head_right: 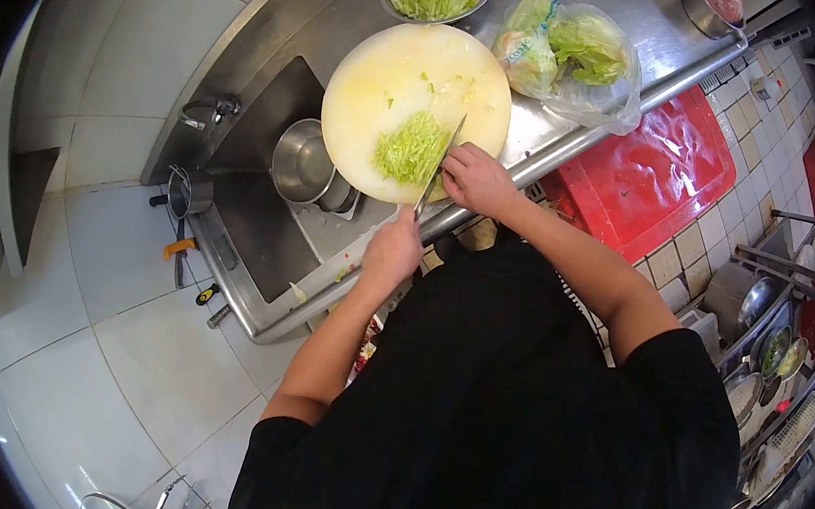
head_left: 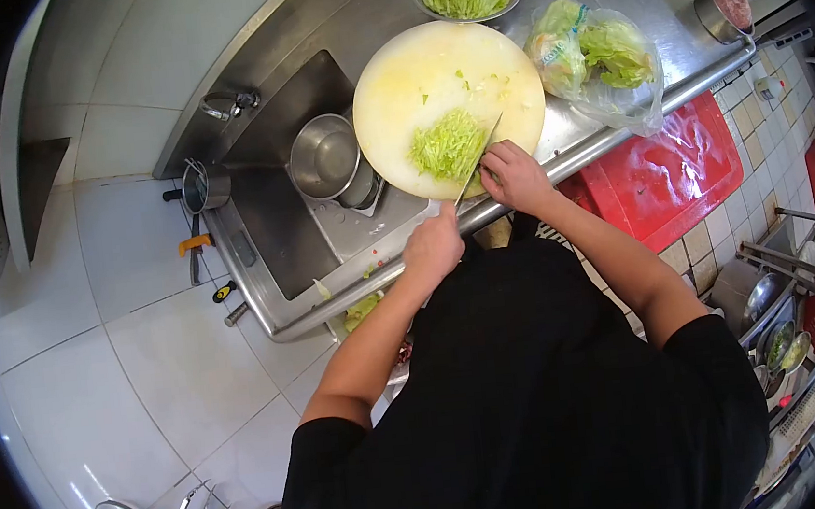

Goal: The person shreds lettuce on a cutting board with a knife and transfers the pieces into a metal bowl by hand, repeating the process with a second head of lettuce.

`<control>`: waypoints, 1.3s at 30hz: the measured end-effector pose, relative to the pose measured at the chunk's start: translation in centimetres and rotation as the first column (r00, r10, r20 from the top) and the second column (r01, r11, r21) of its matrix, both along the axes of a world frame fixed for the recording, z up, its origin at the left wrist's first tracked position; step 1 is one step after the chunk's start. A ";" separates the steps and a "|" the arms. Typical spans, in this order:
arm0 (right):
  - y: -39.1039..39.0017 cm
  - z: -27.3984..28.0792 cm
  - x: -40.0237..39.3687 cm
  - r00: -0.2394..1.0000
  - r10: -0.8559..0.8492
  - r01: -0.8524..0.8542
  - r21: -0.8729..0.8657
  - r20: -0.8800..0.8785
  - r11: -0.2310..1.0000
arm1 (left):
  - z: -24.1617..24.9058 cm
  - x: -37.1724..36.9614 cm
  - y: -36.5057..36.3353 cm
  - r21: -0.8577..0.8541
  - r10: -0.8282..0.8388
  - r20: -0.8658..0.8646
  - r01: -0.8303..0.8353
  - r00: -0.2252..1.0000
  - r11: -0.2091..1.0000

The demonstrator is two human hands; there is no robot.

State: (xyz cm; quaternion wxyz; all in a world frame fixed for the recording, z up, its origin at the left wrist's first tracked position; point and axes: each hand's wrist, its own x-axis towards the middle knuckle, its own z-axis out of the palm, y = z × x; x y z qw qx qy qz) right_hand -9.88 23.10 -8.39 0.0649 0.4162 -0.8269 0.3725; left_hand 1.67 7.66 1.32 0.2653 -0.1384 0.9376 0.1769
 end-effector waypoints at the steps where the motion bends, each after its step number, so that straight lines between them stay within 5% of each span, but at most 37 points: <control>1: -0.1 0.0 0.0 1.000 -0.012 0.012 -0.021 -0.005 1.000 | -1.4 -0.4 0.3 0.004 0.001 -0.034 -0.001 0.999 1.000; 17: 1.5 1.8 0.0 0.979 -0.013 -0.011 0.118 0.202 0.993 | 0.2 -0.2 0.2 0.006 -0.029 -0.054 0.030 0.998 1.000; 21: 1.5 1.1 -0.1 0.990 0.004 -0.012 0.055 0.144 0.998 | -2.4 -0.6 0.9 0.028 -0.010 -0.091 0.013 0.996 1.000; 39: 1.3 1.6 -0.6 0.983 0.066 -0.116 0.298 0.172 0.947 | -1.1 -3.6 -0.7 0.016 -0.082 -0.063 0.083 0.995 0.996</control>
